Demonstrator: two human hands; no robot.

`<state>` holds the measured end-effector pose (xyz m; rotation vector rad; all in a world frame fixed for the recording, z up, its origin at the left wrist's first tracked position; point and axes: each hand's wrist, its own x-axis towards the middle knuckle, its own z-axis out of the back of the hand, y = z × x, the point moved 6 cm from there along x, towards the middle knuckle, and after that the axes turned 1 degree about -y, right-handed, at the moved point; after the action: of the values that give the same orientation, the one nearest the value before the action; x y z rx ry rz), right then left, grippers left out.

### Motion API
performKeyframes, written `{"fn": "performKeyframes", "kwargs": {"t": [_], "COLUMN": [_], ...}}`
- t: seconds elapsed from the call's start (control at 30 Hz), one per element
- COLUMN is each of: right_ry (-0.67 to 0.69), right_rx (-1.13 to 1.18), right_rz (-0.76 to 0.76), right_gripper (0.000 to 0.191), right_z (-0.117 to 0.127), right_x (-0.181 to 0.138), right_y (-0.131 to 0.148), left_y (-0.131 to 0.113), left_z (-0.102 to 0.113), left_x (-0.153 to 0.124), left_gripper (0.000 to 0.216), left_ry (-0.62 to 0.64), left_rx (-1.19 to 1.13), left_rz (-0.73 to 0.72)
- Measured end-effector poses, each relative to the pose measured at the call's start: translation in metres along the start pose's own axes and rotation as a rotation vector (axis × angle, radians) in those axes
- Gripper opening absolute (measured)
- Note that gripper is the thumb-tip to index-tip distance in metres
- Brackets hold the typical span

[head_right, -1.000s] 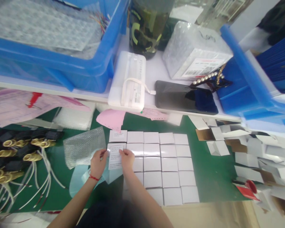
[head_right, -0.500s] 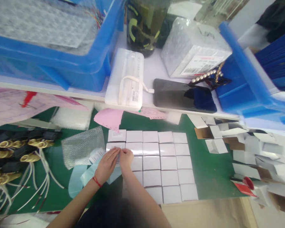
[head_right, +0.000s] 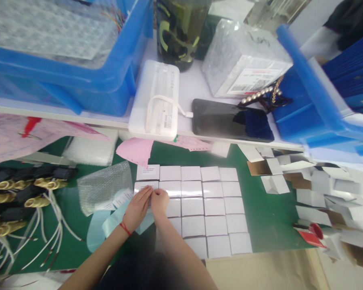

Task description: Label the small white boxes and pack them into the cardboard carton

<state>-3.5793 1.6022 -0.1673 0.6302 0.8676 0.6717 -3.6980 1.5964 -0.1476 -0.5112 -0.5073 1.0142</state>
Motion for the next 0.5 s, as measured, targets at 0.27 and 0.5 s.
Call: {"fn": "performKeyframes", "kwargs": {"t": [0.27, 0.5], "right_ry": [0.019, 0.266], "right_rx": [-0.023, 0.314], "right_rz": [0.021, -0.116], "right_gripper": [0.039, 0.020], "right_z": [-0.001, -0.006], "right_x": [0.003, -0.005], "right_y": [0.000, -0.016], "left_y": [0.002, 0.032], "left_z": [0.000, 0.025], "left_x": [0.004, -0.014], "left_gripper": [0.042, 0.044], "left_ry": [0.003, 0.036], "left_rx": [0.027, 0.120], "left_rz": [-0.002, 0.029]}}
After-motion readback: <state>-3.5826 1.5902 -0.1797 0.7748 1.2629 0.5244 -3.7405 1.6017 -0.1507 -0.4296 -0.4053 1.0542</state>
